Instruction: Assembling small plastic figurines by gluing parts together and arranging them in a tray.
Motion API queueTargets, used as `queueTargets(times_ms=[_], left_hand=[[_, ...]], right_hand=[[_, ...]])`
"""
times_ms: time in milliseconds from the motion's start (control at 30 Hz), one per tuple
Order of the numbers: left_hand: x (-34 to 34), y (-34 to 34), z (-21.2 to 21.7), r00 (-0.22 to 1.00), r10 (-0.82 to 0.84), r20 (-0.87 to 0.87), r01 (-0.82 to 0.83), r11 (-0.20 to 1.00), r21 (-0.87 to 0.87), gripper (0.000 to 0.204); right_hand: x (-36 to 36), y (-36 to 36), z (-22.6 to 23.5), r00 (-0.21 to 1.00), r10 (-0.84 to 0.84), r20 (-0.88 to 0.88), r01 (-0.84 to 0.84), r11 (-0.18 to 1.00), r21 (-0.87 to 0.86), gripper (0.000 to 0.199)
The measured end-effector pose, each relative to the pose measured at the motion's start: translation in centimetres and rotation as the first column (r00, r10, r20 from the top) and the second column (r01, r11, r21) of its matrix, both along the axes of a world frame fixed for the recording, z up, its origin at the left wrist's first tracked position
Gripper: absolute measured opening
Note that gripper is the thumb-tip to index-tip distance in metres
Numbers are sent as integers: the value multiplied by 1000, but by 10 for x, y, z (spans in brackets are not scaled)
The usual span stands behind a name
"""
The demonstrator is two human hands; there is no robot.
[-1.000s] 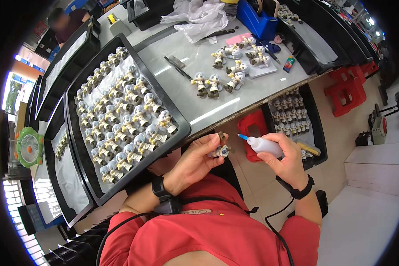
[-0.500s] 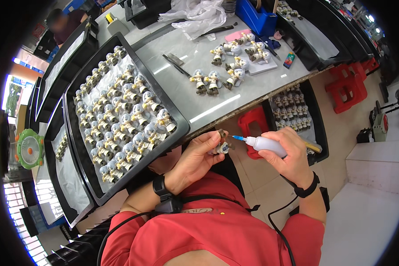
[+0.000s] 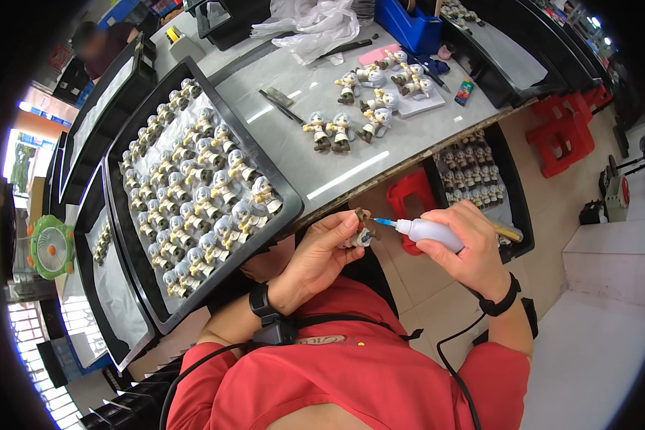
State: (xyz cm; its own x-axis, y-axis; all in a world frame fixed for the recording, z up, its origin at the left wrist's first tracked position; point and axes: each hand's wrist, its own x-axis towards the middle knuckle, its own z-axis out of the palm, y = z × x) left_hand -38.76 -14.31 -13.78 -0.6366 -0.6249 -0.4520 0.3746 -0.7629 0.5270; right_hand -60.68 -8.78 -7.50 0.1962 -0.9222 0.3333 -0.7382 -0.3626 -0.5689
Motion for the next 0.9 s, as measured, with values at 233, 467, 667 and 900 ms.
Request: queueTargets(times_ms=[233,467,667,900], left_hand=[[-3,0,-2,1000,-13,13,13,1000,-12,26],[-4,0,-6,1000,-23,14,23,999,-25,25],[-5,-2,-11,978,-53,-203,81,988,134,25],[-11,7,-19,912,-43,-409,182,934,307,19]], right_hand=[[-3,-1,3,999,19,-43,-19,1000,8,29],[-3,-2,9,999,26,-45,-25,999,35,29],[-11,-1,5,999,-37,23,36,997,73,29],[-26,-9,-33,844,-276,459,160,948,276,31]])
